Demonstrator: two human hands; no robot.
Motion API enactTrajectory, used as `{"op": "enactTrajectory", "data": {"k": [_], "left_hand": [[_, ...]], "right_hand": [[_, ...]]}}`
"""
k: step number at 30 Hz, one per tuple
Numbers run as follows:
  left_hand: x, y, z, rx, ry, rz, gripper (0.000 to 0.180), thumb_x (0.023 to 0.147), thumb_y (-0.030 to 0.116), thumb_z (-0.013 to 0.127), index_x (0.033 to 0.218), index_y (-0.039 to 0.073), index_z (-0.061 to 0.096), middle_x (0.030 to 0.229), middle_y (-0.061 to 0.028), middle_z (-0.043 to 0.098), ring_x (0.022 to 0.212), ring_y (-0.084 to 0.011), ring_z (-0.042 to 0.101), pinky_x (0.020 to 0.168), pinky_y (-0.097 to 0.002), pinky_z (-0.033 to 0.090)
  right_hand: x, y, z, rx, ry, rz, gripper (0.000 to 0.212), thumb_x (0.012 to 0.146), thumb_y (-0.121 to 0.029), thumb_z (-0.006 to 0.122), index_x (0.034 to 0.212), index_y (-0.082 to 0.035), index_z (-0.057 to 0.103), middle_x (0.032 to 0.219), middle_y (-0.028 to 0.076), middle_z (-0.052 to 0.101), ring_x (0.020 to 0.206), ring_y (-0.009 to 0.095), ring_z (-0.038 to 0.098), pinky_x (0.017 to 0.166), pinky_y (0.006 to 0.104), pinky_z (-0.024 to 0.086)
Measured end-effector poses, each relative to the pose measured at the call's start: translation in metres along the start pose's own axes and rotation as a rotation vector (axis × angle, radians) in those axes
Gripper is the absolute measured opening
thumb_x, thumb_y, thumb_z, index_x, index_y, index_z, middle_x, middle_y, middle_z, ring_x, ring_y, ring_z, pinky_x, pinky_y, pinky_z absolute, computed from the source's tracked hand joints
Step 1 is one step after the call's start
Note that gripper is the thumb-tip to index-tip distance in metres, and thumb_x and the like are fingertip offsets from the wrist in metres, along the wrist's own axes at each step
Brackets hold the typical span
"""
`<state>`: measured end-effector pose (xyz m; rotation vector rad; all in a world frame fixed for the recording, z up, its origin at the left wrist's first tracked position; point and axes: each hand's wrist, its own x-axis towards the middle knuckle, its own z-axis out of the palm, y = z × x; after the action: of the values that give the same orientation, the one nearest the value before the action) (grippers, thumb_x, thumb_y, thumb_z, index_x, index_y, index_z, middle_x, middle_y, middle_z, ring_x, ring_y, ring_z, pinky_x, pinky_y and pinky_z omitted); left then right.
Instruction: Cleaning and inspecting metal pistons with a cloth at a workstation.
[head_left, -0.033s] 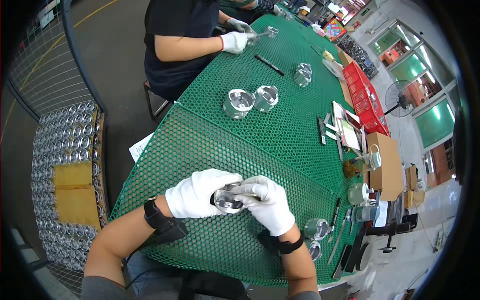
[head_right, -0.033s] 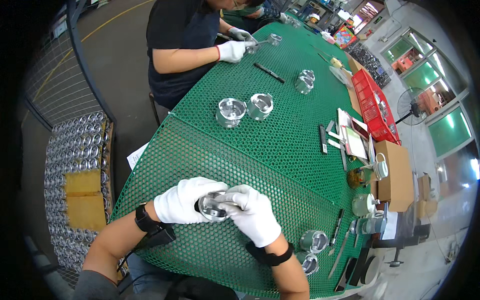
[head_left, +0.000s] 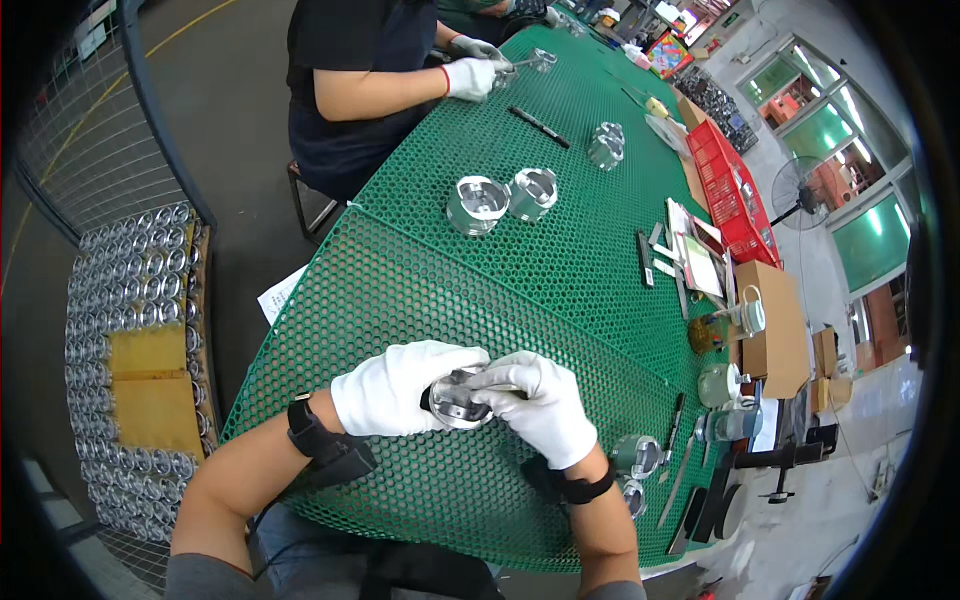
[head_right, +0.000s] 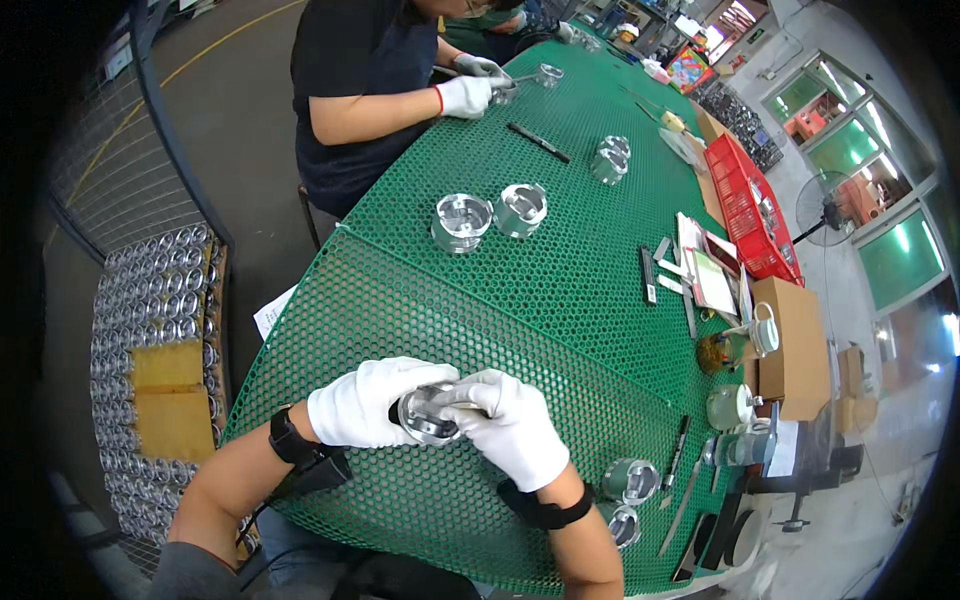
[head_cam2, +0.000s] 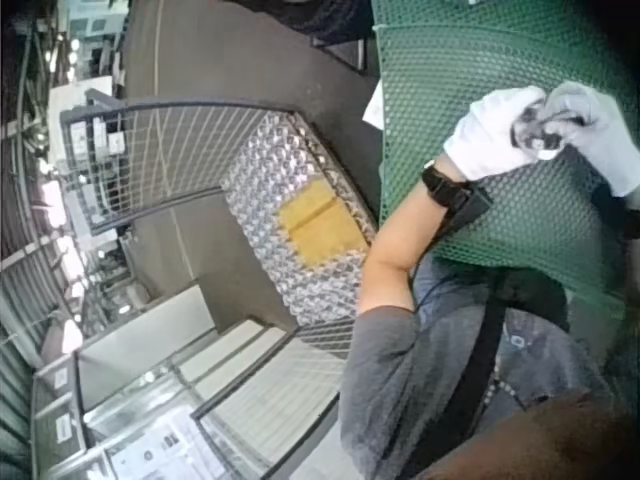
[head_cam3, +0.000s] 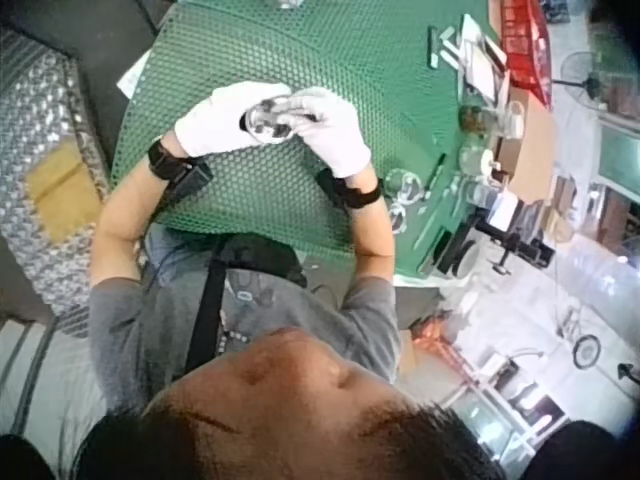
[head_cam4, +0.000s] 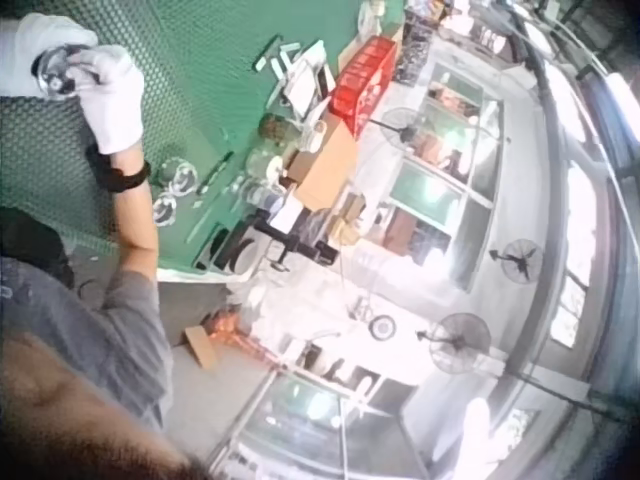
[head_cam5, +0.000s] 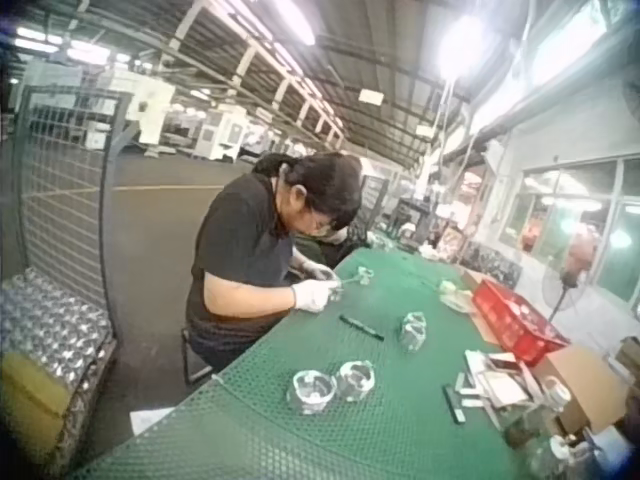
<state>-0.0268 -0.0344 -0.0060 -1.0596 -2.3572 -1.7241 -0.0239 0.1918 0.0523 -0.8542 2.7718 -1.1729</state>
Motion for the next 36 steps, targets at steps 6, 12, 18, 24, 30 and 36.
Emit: {"op": "enactTrajectory", "data": {"k": [6,12,18,24,30,36], "left_hand": [[0.009,0.014,-0.007,-0.059,-0.095,-0.077,0.065,0.077,0.021,0.089,0.131,0.000,0.059,0.116,-0.0195,0.071,0.102,-0.0371,0.072,0.086,-0.0408,0.059],[0.012,0.009,-0.003,0.054,-0.011,0.000,0.070,0.071,0.022,0.092,0.129,-0.001,0.060,0.117,-0.0188,0.071,0.103,-0.0374,0.072,0.089,-0.0426,0.058],[0.012,-0.004,0.001,0.112,-0.020,0.031,0.074,0.068,0.023,0.093,0.130,0.000,0.060,0.116,-0.0182,0.072,0.103,-0.0373,0.071,0.091,-0.0445,0.057],[0.010,0.004,-0.003,0.110,-0.057,-0.064,0.072,0.069,0.021,0.093,0.130,0.000,0.060,0.113,-0.0175,0.073,0.099,-0.0361,0.072,0.087,-0.0431,0.058],[0.011,0.005,-0.002,0.113,-0.028,-0.027,0.071,0.070,0.023,0.093,0.130,0.002,0.061,0.108,-0.0165,0.073,0.095,-0.0352,0.073,0.084,-0.0424,0.057],[0.009,0.005,0.000,0.093,-0.037,-0.052,0.069,0.070,0.024,0.093,0.128,0.002,0.063,0.103,-0.0161,0.073,0.091,-0.0344,0.073,0.081,-0.0420,0.058]], "right_hand": [[0.007,0.007,-0.008,-0.049,-0.134,0.023,0.017,0.073,-0.010,0.085,0.089,-0.010,0.079,0.086,0.009,0.075,0.076,0.026,0.073,0.069,0.0349,0.058],[0.000,0.021,-0.001,-0.060,-0.132,-0.011,0.022,0.077,-0.019,0.082,0.095,-0.013,0.074,0.091,0.007,0.067,0.077,0.031,0.068,0.070,0.0410,0.056],[-0.005,0.014,0.007,-0.156,-0.024,-0.007,0.020,0.077,-0.020,0.083,0.094,-0.015,0.073,0.081,0.007,0.063,0.072,0.029,0.066,0.065,0.0414,0.054],[-0.018,0.000,0.029,-0.227,0.207,0.033,0.025,0.074,-0.015,0.087,0.091,-0.013,0.068,0.077,0.005,0.063,0.064,0.027,0.063,0.058,0.0402,0.050],[-0.017,-0.002,0.024,-0.267,0.224,0.080,0.022,0.074,-0.012,0.086,0.087,-0.011,0.069,0.078,0.005,0.065,0.066,0.026,0.064,0.059,0.0382,0.052],[-0.003,-0.004,0.000,-0.045,-0.093,0.213,0.018,0.082,-0.022,0.081,0.084,-0.008,0.071,0.085,0.011,0.067,0.077,0.031,0.067,0.069,0.0416,0.055]]}}
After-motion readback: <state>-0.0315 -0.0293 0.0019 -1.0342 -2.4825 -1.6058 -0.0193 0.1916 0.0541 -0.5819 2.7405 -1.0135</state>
